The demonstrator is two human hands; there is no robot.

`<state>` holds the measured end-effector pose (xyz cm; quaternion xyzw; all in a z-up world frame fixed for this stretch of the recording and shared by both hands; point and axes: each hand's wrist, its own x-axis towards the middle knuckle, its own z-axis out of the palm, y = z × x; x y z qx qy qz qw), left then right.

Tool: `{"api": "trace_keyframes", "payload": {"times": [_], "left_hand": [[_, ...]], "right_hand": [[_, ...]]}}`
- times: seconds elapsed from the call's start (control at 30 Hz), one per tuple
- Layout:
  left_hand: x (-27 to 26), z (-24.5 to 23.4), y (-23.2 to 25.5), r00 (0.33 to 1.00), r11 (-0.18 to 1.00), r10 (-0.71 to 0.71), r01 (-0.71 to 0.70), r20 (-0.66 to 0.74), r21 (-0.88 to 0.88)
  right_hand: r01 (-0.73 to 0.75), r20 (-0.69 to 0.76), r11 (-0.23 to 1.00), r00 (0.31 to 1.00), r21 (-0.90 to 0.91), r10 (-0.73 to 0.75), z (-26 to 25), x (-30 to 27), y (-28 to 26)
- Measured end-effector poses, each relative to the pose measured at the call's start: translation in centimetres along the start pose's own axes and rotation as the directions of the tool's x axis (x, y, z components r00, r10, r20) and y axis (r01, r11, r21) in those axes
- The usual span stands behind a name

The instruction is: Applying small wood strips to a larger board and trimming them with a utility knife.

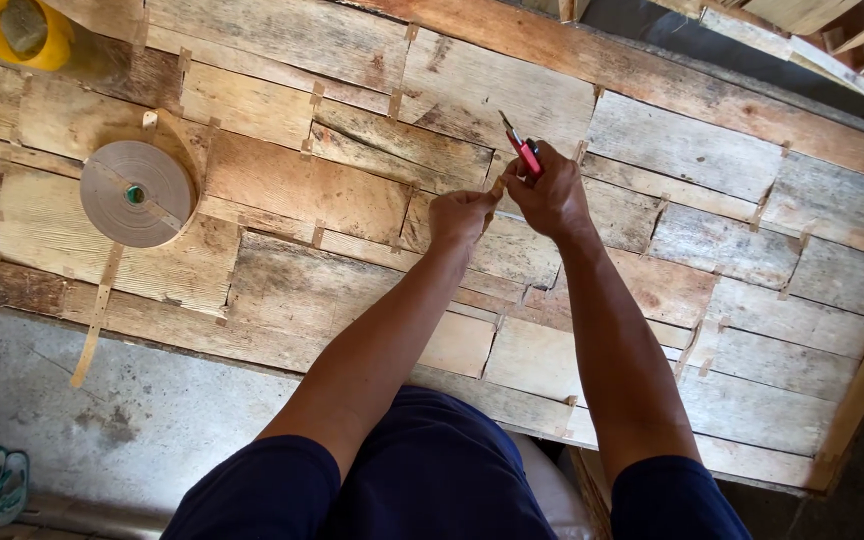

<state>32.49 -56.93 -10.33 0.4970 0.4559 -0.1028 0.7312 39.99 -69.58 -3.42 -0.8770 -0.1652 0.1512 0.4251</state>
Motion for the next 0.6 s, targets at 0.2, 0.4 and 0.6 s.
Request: {"api": "trace_keyframes", "payload": {"times": [0.2,0.4,0.6], "left_hand": [[-2.0,1.4,5.6,0.987,0.936,0.015,0.042,-0.16,0.349],[4.4,2.2,2.3,0.996,0.99,-0.037,0.047,-0.082,0.132],[3.3,3.1,5.2,0.986,0.988,-0.141,0.145,-0.088,0.048]], "right_hand": [[0.002,0.026,1.0,1.0,0.0,-0.002,0.6,3.5,1.8],[0.001,0.024,1.0,1.0,-0.022,0.0,0.9,6.0,3.2],[0.016,0.026,0.997,1.0,-0.07,-0.014,1.9,7.3,4.8]]}}
